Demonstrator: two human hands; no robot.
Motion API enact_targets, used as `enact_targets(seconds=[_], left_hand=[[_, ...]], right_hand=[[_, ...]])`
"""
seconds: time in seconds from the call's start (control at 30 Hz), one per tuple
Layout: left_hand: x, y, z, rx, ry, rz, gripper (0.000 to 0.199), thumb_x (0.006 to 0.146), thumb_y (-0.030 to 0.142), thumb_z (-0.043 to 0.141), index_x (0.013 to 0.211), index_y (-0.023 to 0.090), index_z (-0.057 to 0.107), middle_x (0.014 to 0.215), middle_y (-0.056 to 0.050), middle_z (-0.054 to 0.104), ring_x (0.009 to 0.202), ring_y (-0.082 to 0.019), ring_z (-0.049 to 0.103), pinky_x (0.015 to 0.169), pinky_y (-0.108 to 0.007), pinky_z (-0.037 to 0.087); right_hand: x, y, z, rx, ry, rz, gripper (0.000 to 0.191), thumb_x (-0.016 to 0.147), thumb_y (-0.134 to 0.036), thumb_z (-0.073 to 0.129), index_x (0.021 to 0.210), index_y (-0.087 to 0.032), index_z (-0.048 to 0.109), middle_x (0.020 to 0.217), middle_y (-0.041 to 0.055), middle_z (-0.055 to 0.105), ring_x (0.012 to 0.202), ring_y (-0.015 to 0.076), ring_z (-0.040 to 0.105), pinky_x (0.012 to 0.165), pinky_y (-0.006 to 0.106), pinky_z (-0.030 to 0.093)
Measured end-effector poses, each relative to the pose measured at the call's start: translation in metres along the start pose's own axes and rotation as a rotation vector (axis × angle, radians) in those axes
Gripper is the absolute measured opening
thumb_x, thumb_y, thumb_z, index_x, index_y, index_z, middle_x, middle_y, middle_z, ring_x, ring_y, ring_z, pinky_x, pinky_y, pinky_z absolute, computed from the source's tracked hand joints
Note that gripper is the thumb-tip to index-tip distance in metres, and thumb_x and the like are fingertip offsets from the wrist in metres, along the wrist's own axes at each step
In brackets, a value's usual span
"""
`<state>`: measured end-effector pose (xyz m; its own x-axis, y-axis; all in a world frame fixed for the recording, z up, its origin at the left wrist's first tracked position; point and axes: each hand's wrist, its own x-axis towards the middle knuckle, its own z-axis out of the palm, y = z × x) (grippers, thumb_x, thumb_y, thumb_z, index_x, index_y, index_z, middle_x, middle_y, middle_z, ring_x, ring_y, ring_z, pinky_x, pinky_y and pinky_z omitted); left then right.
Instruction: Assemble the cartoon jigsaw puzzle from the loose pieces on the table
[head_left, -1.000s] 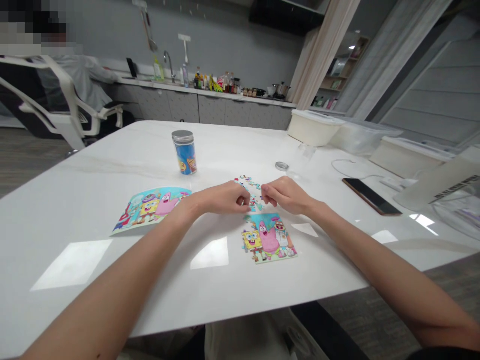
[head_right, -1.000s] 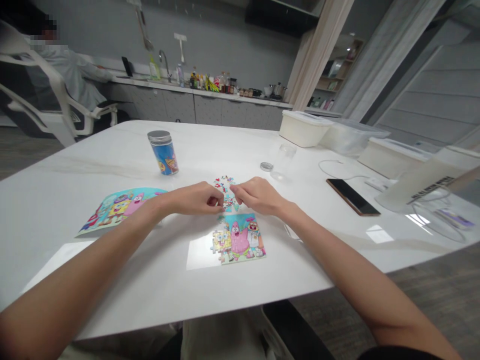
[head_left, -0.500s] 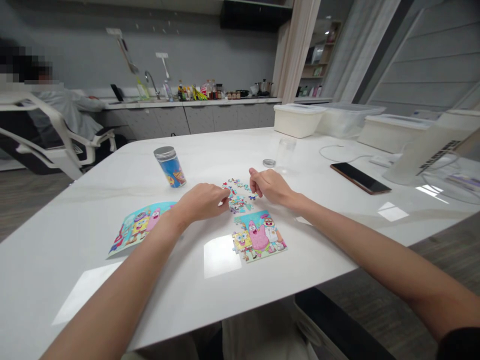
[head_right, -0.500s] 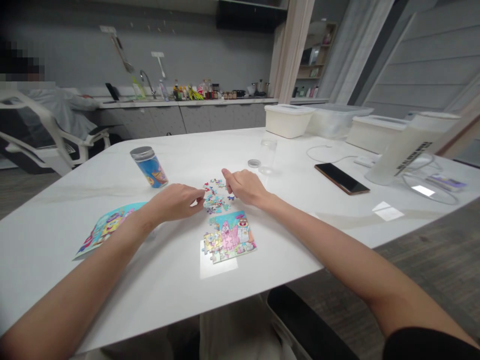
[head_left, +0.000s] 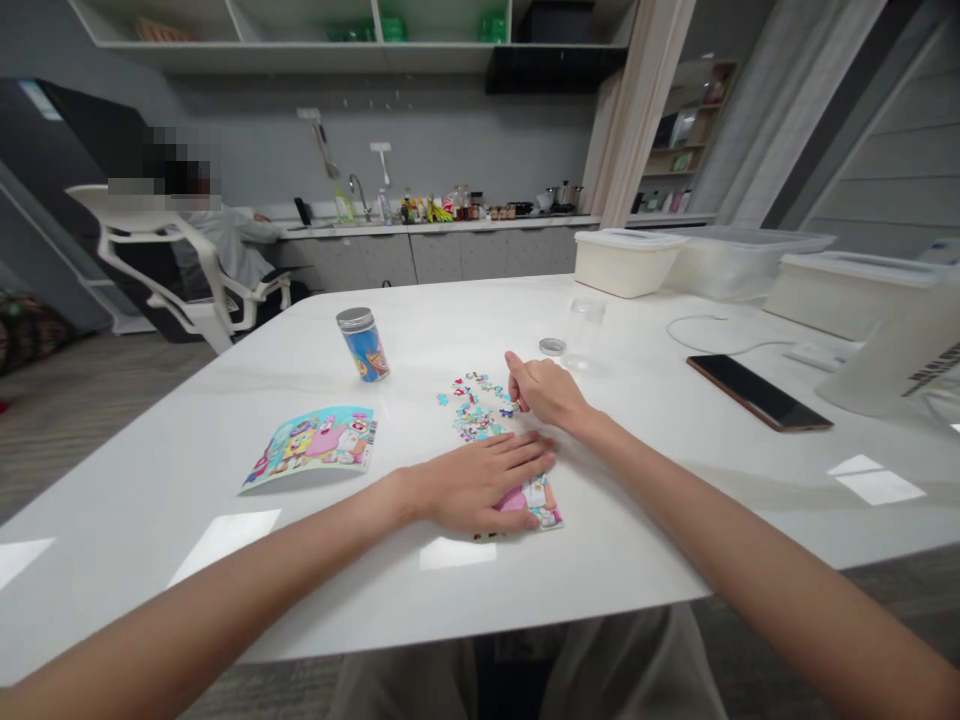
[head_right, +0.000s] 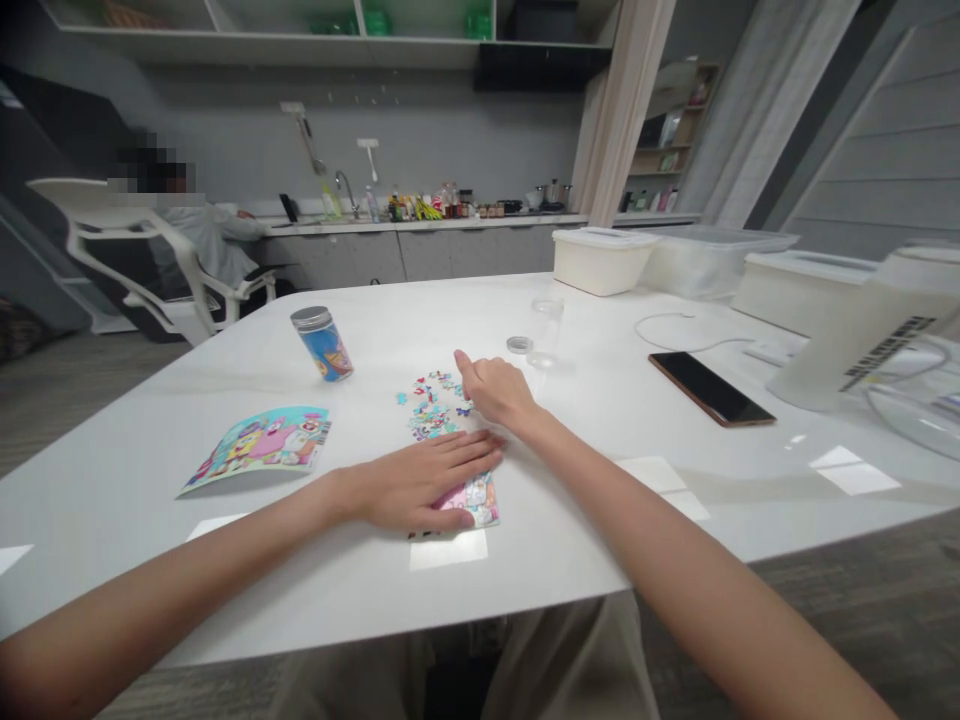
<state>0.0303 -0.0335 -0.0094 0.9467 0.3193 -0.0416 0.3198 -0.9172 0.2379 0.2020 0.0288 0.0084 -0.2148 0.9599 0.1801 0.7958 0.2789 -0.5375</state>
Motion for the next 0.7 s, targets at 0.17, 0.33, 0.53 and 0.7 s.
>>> enact_targets(seconds=[0.17,0.33,0.53,0.7], left_hand=[[-0.001,0.001,-0.001,-0.011,0.009,-0.006,0.074,0.097,0.054,0.038,0.154,0.009,0.023,0.161,-0.015,0.015,0.150,-0.024,0.010,0.123,-0.037,0.011],[0.000,0.001,0.000,-0.040,0.012,-0.005,0.074,0.097,0.054,0.041,0.154,0.010,0.024,0.161,-0.014,0.014,0.150,-0.025,0.012,0.124,-0.040,0.012],[-0.001,0.002,0.002,-0.063,0.056,0.022,0.069,0.096,0.050,0.045,0.151,0.011,0.031,0.159,-0.015,0.019,0.148,-0.026,0.022,0.123,-0.041,0.017],[-0.001,0.004,0.002,-0.057,0.053,0.090,0.061,0.099,0.041,0.042,0.149,0.008,0.034,0.159,-0.014,0.027,0.148,-0.022,0.021,0.124,-0.033,0.016]], right_hand=[[0.003,0.007,0.000,-0.033,-0.021,0.018,0.069,0.103,-0.049,0.019,0.056,-0.020,0.059,0.059,0.0052,0.066,0.066,0.0193,0.063,0.070,0.030,0.038],[0.006,0.011,-0.002,-0.054,-0.015,0.037,0.069,0.103,-0.049,0.018,0.057,-0.020,0.060,0.060,0.0060,0.067,0.068,0.0205,0.063,0.070,0.031,0.038],[0.008,0.018,-0.003,-0.040,-0.006,0.078,0.071,0.102,-0.053,0.018,0.055,-0.020,0.060,0.058,0.0059,0.067,0.066,0.0199,0.061,0.071,0.031,0.037],[0.009,0.019,-0.002,-0.042,-0.015,0.077,0.072,0.102,-0.053,0.018,0.054,-0.020,0.060,0.059,0.0061,0.066,0.066,0.0196,0.061,0.072,0.031,0.038]])
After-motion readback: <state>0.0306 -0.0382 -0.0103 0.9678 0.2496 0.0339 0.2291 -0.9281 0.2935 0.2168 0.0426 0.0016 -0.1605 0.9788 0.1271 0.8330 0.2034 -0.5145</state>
